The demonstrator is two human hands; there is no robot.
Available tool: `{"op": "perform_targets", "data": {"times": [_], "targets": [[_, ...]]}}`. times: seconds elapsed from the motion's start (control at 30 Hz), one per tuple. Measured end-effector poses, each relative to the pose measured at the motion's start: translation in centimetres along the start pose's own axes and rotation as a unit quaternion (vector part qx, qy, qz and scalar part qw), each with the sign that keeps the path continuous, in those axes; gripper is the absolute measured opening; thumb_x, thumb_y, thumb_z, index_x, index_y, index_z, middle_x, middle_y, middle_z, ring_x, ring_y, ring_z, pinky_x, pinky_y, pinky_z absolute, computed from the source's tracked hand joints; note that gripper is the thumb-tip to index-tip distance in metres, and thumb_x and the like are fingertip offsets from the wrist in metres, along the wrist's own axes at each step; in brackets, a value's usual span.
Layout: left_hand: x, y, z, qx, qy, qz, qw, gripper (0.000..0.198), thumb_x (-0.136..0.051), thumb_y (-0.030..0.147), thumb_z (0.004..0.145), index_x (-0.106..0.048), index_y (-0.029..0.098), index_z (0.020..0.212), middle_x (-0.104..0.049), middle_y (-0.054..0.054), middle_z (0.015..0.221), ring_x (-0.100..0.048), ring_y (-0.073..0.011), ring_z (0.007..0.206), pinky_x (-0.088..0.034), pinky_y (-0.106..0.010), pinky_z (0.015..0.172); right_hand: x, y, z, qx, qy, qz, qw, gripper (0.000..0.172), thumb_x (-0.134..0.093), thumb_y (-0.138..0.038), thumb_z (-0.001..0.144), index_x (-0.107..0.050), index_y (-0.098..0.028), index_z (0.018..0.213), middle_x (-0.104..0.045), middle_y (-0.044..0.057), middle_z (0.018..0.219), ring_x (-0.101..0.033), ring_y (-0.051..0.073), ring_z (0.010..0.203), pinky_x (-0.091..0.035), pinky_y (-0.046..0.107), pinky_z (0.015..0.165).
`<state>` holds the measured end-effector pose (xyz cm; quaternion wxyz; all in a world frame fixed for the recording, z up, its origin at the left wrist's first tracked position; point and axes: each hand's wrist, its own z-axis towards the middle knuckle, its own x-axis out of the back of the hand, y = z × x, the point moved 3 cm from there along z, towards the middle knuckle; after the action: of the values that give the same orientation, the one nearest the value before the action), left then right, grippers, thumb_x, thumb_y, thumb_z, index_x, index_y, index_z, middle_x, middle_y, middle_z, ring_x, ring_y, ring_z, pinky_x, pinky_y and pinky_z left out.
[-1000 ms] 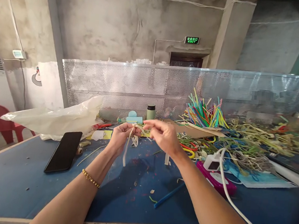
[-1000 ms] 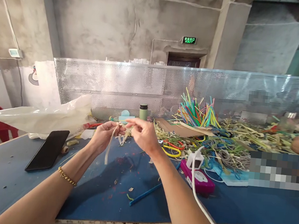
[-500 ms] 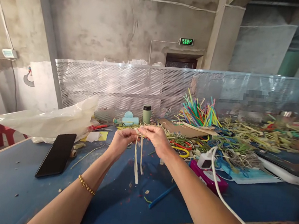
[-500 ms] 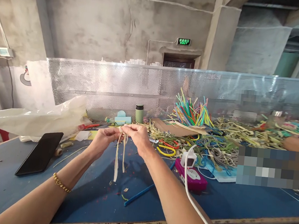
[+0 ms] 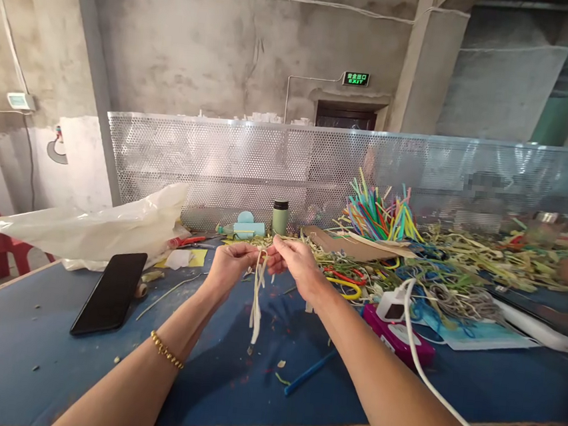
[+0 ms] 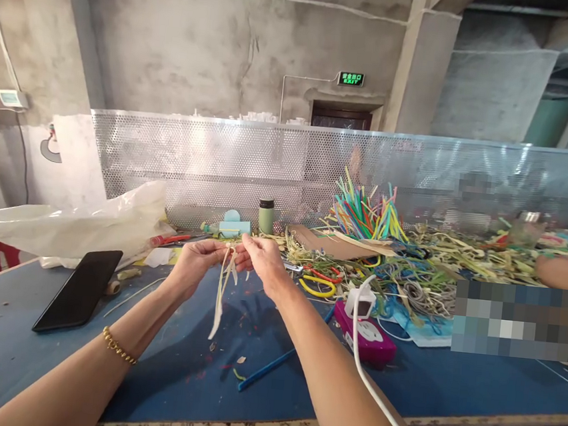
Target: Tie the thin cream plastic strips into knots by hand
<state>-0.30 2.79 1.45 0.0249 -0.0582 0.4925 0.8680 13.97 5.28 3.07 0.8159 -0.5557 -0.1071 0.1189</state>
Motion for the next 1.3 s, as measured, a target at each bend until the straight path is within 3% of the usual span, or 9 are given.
{"op": "perform_targets", "data": {"times": [0.17, 0.3, 0.5, 0.63, 0.7, 0.77, 0.87, 1.2, 1.3], "targets": [[0.3, 0.0, 0.2, -0.009, 0.010, 0.010, 1.000, 0.022, -0.081, 0.034, 0.063, -0.076, 0.013, 0.072, -0.068, -0.004, 0.065, -0.051, -0.0116, 0.059, -0.041, -0.025, 0.059, -0.2, -0.2, -0.1, 0.031, -0.017, -0.058, 0.998, 0.036, -0.073, -0.047, 0.074, -0.059, -0.015, 0.064, -0.059, 0.000, 0.056, -0.054, 0.010, 0.045, -0.042, 0.024, 0.047], [0.1, 0.1, 0.1, -0.007, 0.014, 0.003, 1.000, 0.026, -0.083, 0.036, 0.061, -0.076, 0.013, 0.073, -0.066, -0.002, 0.064, -0.050, -0.0111, 0.058, -0.040, -0.024, 0.058, -0.6, -0.2, -0.4, 0.056, -0.037, -0.087, 0.994, 0.028, -0.071, -0.041, 0.076, -0.063, -0.015, 0.067, -0.054, -0.003, 0.050, -0.046, 0.009, 0.047, -0.033, 0.023, 0.048], [0.2, 0.0, 0.1, 0.014, 0.013, -0.026, 0.999, 0.027, -0.082, 0.038, 0.063, -0.074, 0.013, 0.070, -0.060, 0.000, 0.058, -0.046, -0.0097, 0.057, -0.034, -0.023, 0.055, 0.0, -0.7, -0.3, 0.090, -0.043, -0.162, 0.982, 0.036, -0.067, -0.046, 0.080, -0.059, -0.016, 0.062, -0.051, -0.003, 0.047, -0.044, 0.009, 0.045, -0.033, 0.024, 0.047], [0.4, -0.2, 0.3, 0.075, -0.075, -0.085, 0.991, 0.027, -0.081, 0.036, 0.066, -0.074, 0.011, 0.071, -0.062, -0.003, 0.065, -0.051, -0.0100, 0.059, -0.037, -0.023, 0.059, 2.3, -1.8, 0.5, 0.156, 0.057, -0.157, 0.974, 0.039, -0.059, -0.051, 0.086, -0.066, -0.015, 0.073, -0.059, 0.001, 0.059, -0.052, 0.012, 0.053, -0.041, 0.026, 0.053], [0.4, -0.3, 0.2, 0.107, -0.115, -0.101, 0.982, 0.027, -0.082, 0.034, 0.066, -0.074, 0.010, 0.074, -0.060, -0.003, 0.065, -0.049, -0.0092, 0.058, -0.036, -0.024, 0.058, 2.6, -2.0, 0.6, 0.179, 0.011, -0.186, 0.966, 0.032, -0.059, -0.044, 0.087, -0.072, -0.015, 0.086, -0.068, 0.005, 0.075, -0.060, 0.015, 0.068, -0.047, 0.028, 0.064], [0.4, -0.3, 0.1, 0.125, -0.139, -0.103, 0.977, 0.026, -0.082, 0.034, 0.066, -0.074, 0.010, 0.074, -0.059, -0.003, 0.064, -0.048, -0.0090, 0.057, -0.035, -0.024, 0.057, 2.1, -2.0, 0.5, 0.176, -0.079, -0.196, 0.961, 0.028, -0.058, -0.038, 0.087, -0.073, -0.016, 0.097, -0.072, 0.008, 0.091, -0.065, 0.017, 0.084, -0.050, 0.030, 0.076], [0.3, -0.1, 0.0, 0.135, -0.159, -0.095, 0.974, 0.025, -0.081, 0.032, 0.067, -0.073, 0.009, 0.068, -0.059, -0.004, 0.064, -0.047, -0.0092, 0.058, -0.035, -0.025, 0.058, 1.1, -1.9, -0.1, 0.155, -0.154, -0.195, 0.956, 0.029, -0.058, -0.032, 0.087, -0.073, -0.014, 0.105, -0.073, 0.008, 0.093, -0.066, 0.017, 0.086, -0.050, 0.031, 0.081], [0.5, 0.1, -0.3, 0.143, -0.186, -0.079, 0.969, 0.025, -0.081, 0.033, 0.066, -0.071, 0.010, 0.066, -0.055, -0.002, 0.061, -0.042, -0.0094, 0.058, -0.031, -0.026, 0.059, 1.9, -1.9, 0.0, 0.145, -0.167, -0.244, 0.944, 0.017, -0.064, -0.029, 0.083, -0.068, -0.012, 0.077, -0.063, 0.002, 0.066, -0.055, 0.012, 0.061, -0.043, 0.025, 0.058], [0.6, 0.0, -0.3, 0.130, -0.201, -0.049, 0.970, 0.025, -0.079, 0.034, 0.069, -0.070, 0.011, 0.065, -0.055, -0.002, 0.062, -0.042, -0.0102, 0.059, -0.031, -0.027, 0.060, 1.8, -2.0, -0.1, 0.182, -0.126, -0.284, 0.933, 0.012, -0.063, -0.023, 0.085, -0.064, -0.014, 0.077, -0.059, 0.000, 0.066, -0.054, 0.011, 0.060, -0.042, 0.025, 0.057]]}}
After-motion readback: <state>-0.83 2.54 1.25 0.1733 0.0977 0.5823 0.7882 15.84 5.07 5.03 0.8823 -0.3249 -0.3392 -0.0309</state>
